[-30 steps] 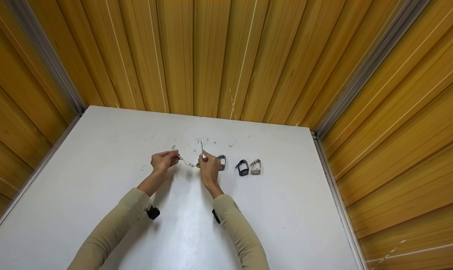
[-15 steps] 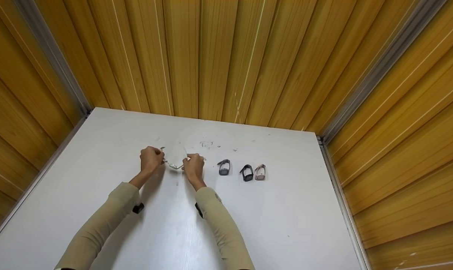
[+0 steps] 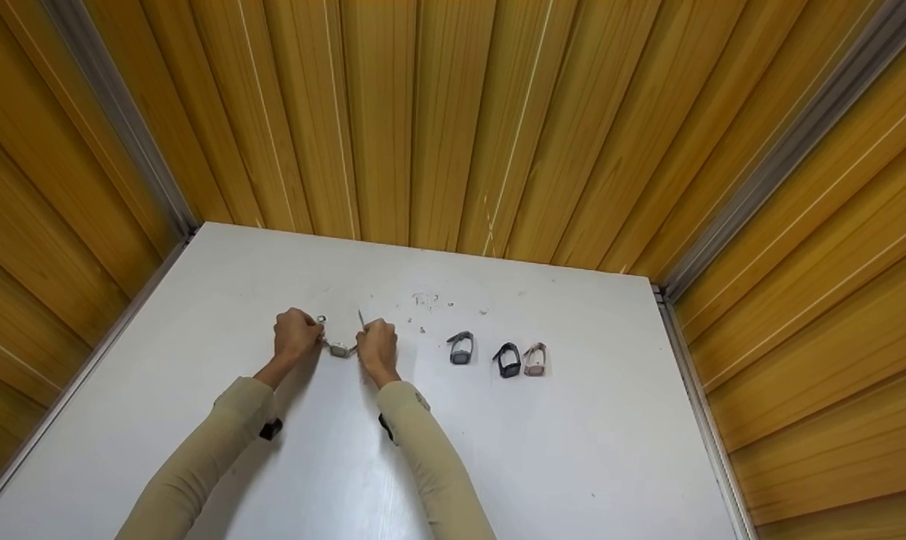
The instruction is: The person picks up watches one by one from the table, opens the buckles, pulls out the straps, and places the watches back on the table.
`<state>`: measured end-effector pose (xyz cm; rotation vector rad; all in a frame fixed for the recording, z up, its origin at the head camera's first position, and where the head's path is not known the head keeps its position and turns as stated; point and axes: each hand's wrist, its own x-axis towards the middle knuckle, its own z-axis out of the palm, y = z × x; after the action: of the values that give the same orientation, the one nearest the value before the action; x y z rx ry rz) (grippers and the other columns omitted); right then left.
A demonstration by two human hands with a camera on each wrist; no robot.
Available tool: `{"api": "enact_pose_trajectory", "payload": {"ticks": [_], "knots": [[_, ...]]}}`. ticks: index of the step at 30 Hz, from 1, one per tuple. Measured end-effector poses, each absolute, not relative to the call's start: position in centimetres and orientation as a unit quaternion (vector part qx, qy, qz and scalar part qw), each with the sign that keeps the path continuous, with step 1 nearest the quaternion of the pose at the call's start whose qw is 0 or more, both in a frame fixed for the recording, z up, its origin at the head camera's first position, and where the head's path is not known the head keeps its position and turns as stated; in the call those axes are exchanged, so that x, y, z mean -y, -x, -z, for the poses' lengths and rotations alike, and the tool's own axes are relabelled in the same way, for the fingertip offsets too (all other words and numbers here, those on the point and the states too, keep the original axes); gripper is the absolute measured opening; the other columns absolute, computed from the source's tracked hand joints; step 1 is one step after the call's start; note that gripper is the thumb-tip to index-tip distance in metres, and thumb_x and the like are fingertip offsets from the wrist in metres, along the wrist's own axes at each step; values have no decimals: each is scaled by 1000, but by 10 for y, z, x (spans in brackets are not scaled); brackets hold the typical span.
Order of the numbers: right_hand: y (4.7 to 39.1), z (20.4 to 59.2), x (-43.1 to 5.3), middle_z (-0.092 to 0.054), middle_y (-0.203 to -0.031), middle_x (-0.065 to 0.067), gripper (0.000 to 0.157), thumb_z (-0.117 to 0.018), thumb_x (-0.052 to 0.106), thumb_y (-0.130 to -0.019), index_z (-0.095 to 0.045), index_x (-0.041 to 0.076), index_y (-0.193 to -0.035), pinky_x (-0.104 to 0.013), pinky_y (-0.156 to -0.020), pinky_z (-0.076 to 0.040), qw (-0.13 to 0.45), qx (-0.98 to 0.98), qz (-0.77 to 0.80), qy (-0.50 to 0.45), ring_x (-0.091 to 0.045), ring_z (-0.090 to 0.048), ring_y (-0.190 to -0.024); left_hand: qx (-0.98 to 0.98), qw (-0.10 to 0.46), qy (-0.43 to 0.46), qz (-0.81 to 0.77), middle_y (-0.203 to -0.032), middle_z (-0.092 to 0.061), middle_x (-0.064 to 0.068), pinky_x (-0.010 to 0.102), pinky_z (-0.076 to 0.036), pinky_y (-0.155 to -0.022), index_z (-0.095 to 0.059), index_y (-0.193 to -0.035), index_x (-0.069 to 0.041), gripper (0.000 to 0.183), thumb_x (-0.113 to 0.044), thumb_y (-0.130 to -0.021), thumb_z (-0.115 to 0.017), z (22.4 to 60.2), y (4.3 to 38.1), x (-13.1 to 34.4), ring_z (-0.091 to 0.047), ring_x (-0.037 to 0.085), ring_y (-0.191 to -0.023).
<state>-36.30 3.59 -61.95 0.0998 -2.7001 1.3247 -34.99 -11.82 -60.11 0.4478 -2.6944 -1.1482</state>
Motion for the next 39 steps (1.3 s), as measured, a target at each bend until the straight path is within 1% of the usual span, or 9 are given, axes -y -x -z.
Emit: {"api": "enact_pose_trajectory", "payload": {"ticks": [7, 14, 18, 22, 27, 31, 34, 37, 39], "knots": [[363, 620, -37, -77, -76, -14, 11, -71, 2, -90, -80, -4, -91, -28, -61, -58, 65, 896, -437, -42, -17, -69, -61, 899, 87, -149, 403, -85, -76, 20, 39, -56, -60, -74, -84, 6, 13, -4, -91, -68, 604, 346, 120, -66, 23, -69], [361, 611, -52, -76, -76, -13, 14, -68, 3, -91, -80, -3, -88, -25, -58, -52, 82, 908, -409, -47, -15, -63, -61, 895, 101, -139, 412, -86, -76, 21, 43, -59, -67, -75, -87, 6, 22, -14, -95, -70, 601, 342, 116, -71, 28, -73], [362, 598, -69, -76, -76, -16, 15, -66, 2, -94, -78, -6, -90, -21, -53, -52, 65, 903, -422, -57, -18, -70, -59, 891, 117, -125, 419, -87, -76, 20, 38, -58, -63, -75, -87, 6, 21, -13, -95, -70, 593, 340, 108, -68, 25, -70], [365, 582, -95, -76, -75, -18, 18, -63, 3, -95, -77, -8, -94, -17, -49, -51, 51, 898, -434, -48, -21, -73, -57, 887, 115, -91, 439, -81, -75, 16, 28, -52, -55, -75, -88, 4, 20, -13, -96, -69, 582, 338, 92, -67, 19, -63], [373, 564, -143, -75, -73, -18, 19, -62, 4, -95, -78, -6, -93, -16, -47, -48, 76, 903, -424, -4, -12, -67, -50, 880, 90, -18, 466, -74, -73, 13, 21, -52, -50, -76, -86, 2, 19, -12, -97, -68, 572, 339, 59, -67, 13, -56], [379, 552, -176, -77, -80, -19, 21, -61, 7, -95, -77, -6, -94, -26, -59, -57, 83, 915, -394, 29, -17, -70, -59, 886, 47, 9, 461, -74, -74, 14, 22, -54, -53, -76, -85, 2, 19, -10, -97, -68, 567, 341, 38, -69, 15, -57], [383, 544, -197, -77, -82, -18, 23, -60, 10, -96, -77, -6, -97, -28, -62, -59, 65, 922, -378, 51, -21, -73, -66, 905, 14, 22, 424, -77, -75, 14, 20, -48, -52, -76, -85, 2, 18, -10, -96, -68, 566, 344, 25, -68, 15, -58], [384, 542, -216, -74, -72, -13, 22, -59, 9, -96, -75, -6, -99, -17, -48, -49, 34, 921, -382, 69, -13, -66, -54, 917, -1, 38, 397, -83, -77, 15, 20, -44, -53, -78, -88, 3, 16, -10, -94, -69, 570, 347, 8, -67, 15, -60], [383, 542, -226, -73, -68, -10, 22, -59, 8, -95, -75, -7, -99, -15, -45, -46, 18, 925, -373, 75, -9, -63, -50, 916, -7, 44, 400, -88, -78, 16, 22, -48, -55, -78, -91, 3, 15, -9, -93, -69, 573, 348, -3, -68, 17, -63]]}}
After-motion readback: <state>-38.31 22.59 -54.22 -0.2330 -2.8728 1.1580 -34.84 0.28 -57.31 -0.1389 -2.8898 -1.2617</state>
